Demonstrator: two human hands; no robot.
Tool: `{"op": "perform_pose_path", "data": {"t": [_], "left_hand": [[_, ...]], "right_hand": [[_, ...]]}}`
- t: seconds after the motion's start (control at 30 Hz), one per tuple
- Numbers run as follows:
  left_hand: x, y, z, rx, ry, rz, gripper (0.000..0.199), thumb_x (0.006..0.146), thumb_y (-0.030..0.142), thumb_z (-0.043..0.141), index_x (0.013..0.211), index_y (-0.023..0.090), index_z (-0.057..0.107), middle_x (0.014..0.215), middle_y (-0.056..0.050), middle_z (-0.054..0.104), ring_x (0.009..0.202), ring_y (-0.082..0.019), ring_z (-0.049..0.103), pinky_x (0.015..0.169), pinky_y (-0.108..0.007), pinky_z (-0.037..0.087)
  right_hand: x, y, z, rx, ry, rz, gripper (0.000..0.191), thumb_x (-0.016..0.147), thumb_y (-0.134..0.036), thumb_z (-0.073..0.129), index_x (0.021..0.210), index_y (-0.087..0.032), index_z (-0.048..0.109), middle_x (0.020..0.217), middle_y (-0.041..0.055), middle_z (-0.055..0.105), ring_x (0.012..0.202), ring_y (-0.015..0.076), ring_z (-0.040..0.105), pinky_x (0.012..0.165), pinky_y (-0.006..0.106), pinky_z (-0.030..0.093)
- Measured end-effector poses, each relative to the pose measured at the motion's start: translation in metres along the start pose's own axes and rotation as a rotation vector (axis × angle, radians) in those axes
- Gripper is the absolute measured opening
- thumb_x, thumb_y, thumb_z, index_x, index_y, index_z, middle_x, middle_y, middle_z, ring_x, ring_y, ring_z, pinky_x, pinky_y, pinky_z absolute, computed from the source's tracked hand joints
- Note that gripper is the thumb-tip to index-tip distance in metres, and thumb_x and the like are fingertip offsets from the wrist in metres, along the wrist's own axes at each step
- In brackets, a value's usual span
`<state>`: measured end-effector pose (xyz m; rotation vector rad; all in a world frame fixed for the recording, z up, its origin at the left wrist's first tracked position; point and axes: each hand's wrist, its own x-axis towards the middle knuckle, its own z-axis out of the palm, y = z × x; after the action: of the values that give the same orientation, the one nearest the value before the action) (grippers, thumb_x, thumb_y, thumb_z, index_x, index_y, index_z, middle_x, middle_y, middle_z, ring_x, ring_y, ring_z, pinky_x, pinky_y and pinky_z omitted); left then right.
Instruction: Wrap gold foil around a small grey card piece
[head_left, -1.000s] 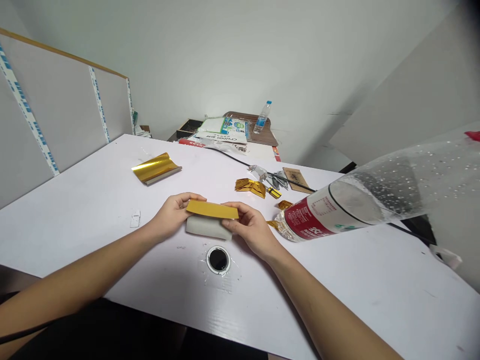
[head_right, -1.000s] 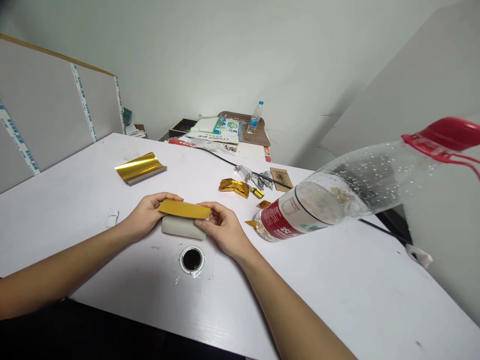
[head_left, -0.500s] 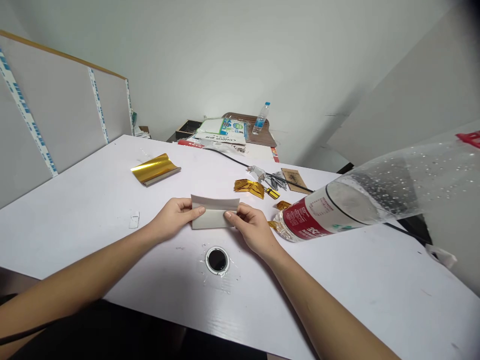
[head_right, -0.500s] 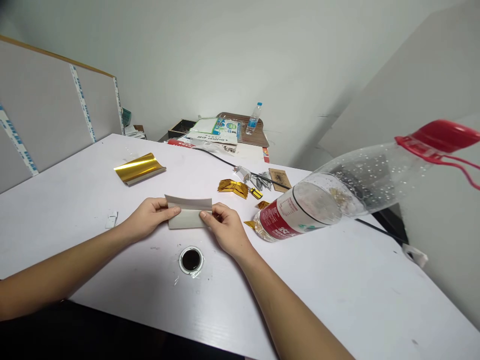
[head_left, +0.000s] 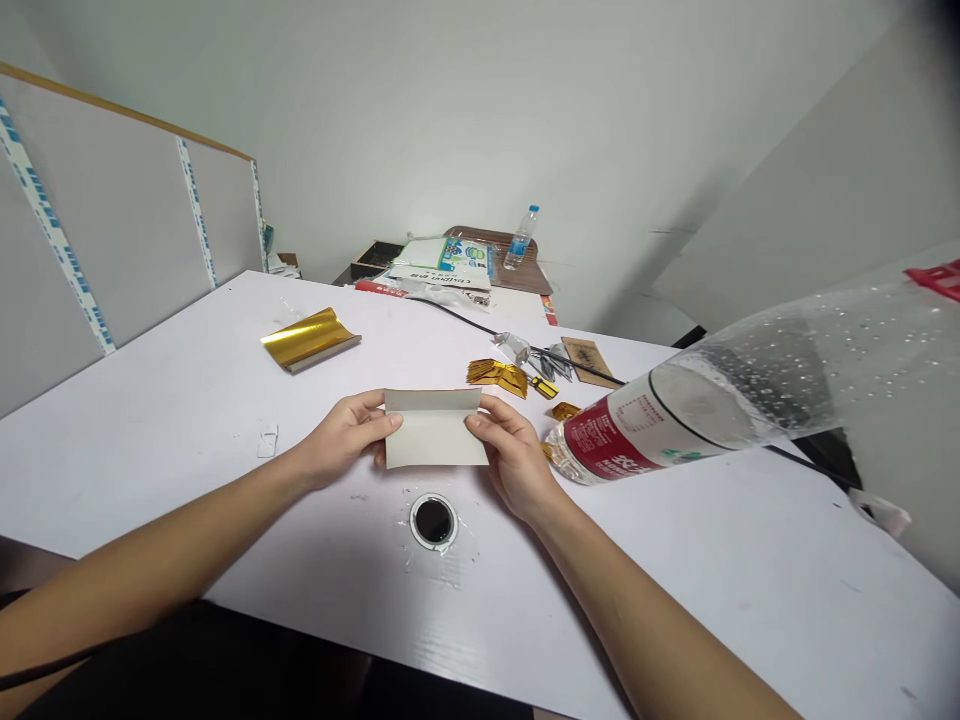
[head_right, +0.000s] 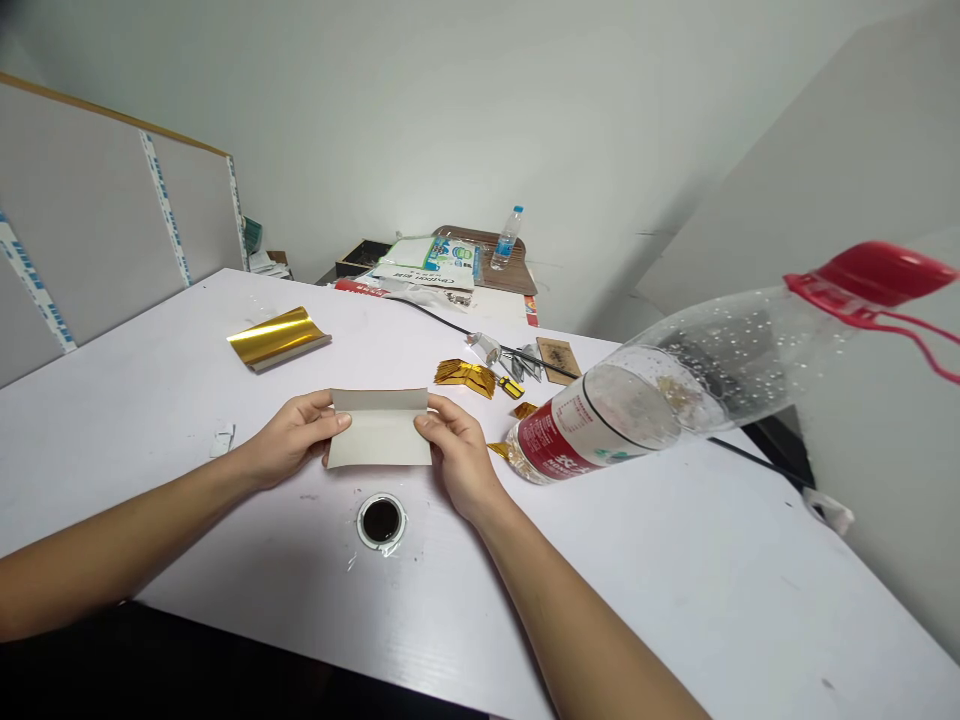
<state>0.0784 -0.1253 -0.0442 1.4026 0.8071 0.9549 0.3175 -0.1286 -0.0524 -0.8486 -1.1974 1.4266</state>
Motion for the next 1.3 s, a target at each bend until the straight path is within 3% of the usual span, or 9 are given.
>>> {"op": "perform_pose_path", "data": {"t": [0.2, 0.37, 0.53, 0.77, 0.93, 1.03, 1.1, 1.2, 1.3], "left_hand": [[-0.001, 0.001, 0.001, -0.175, -0.013, -0.056, 0.049, 0.091, 0.044, 0.078, 0.131, 0.018, 0.071, 0.080, -0.002, 0.067, 0.060, -0.011, 0.058, 0.052, -0.021, 0.049], [0.000, 0.000, -0.002, -0.215, -0.012, -0.112, 0.030, 0.089, 0.038, 0.078, 0.111, 0.018, 0.078, 0.090, -0.004, 0.069, 0.060, -0.010, 0.057, 0.054, -0.023, 0.050], [0.000, 0.003, -0.007, -0.151, -0.080, -0.083, 0.034, 0.087, 0.041, 0.078, 0.110, 0.016, 0.075, 0.103, -0.009, 0.071, 0.073, -0.015, 0.064, 0.064, -0.026, 0.054], [-0.002, -0.005, -0.007, 0.267, -0.149, 0.050, 0.040, 0.088, 0.025, 0.072, 0.126, 0.019, 0.065, 0.124, -0.013, 0.072, 0.107, -0.025, 0.072, 0.091, -0.036, 0.060], [-0.002, -0.004, -0.006, 0.831, -0.081, 0.372, 0.027, 0.098, 0.021, 0.056, 0.121, 0.024, 0.071, 0.132, -0.011, 0.064, 0.116, -0.025, 0.067, 0.098, -0.040, 0.060], [-0.003, 0.000, -0.004, 1.095, -0.134, 0.650, 0.024, 0.097, 0.013, 0.054, 0.111, 0.022, 0.071, 0.141, -0.013, 0.060, 0.129, -0.028, 0.060, 0.106, -0.044, 0.057], [-0.004, 0.000, -0.001, 1.204, -0.229, 0.764, 0.021, 0.092, 0.008, 0.055, 0.104, 0.019, 0.069, 0.137, -0.014, 0.065, 0.133, -0.030, 0.058, 0.110, -0.047, 0.054], [-0.005, -0.003, 0.002, 1.266, -0.287, 0.668, 0.017, 0.088, 0.007, 0.056, 0.097, 0.017, 0.066, 0.112, -0.011, 0.074, 0.109, -0.026, 0.070, 0.100, -0.042, 0.058], [-0.007, -0.001, 0.002, 1.268, -0.321, 0.538, 0.015, 0.094, 0.026, 0.064, 0.105, 0.018, 0.069, 0.113, -0.011, 0.074, 0.105, -0.027, 0.071, 0.097, -0.043, 0.057]], "right_hand": [[-0.001, -0.002, 0.002, 0.161, -0.013, 0.092, 0.033, 0.074, -0.034, 0.076, 0.106, -0.025, 0.072, 0.076, -0.0023, 0.070, 0.048, 0.0141, 0.054, 0.041, 0.027, 0.046], [0.004, 0.004, -0.004, 0.235, -0.080, 0.104, 0.022, 0.073, -0.030, 0.075, 0.092, -0.021, 0.072, 0.074, -0.0011, 0.067, 0.051, 0.0146, 0.057, 0.041, 0.026, 0.044], [0.012, 0.007, -0.009, 0.254, -0.158, 0.171, 0.043, 0.086, -0.061, 0.068, 0.092, -0.019, 0.070, 0.071, 0.0025, 0.066, 0.050, 0.0162, 0.059, 0.046, 0.028, 0.045], [0.016, 0.007, -0.005, 0.108, -0.035, 0.199, 0.034, 0.068, -0.028, 0.077, 0.100, -0.021, 0.067, 0.076, -0.0026, 0.065, 0.055, 0.0129, 0.055, 0.042, 0.023, 0.040], [0.017, 0.009, -0.004, -0.041, -0.043, 0.168, 0.040, 0.070, -0.025, 0.066, 0.109, -0.023, 0.065, 0.071, -0.0073, 0.054, 0.050, 0.0107, 0.044, 0.043, 0.024, 0.033], [0.016, 0.012, -0.004, -0.340, -0.003, 0.021, 0.038, 0.076, -0.025, 0.063, 0.114, -0.024, 0.064, 0.075, -0.0053, 0.058, 0.060, 0.0149, 0.052, 0.056, 0.029, 0.044], [0.013, 0.012, -0.004, -0.616, 0.079, -0.200, 0.036, 0.081, -0.025, 0.064, 0.117, -0.023, 0.065, 0.095, 0.0026, 0.068, 0.085, 0.0221, 0.063, 0.077, 0.038, 0.053], [0.004, 0.007, -0.004, -0.906, 0.116, -0.469, 0.027, 0.088, -0.022, 0.061, 0.115, -0.023, 0.068, 0.118, 0.0115, 0.070, 0.116, 0.0315, 0.061, 0.102, 0.052, 0.048], [-0.007, -0.002, -0.003, -0.942, -0.173, -0.488, 0.019, 0.095, -0.017, 0.056, 0.107, -0.024, 0.069, 0.106, 0.0076, 0.074, 0.102, 0.0256, 0.068, 0.095, 0.044, 0.052]]}}
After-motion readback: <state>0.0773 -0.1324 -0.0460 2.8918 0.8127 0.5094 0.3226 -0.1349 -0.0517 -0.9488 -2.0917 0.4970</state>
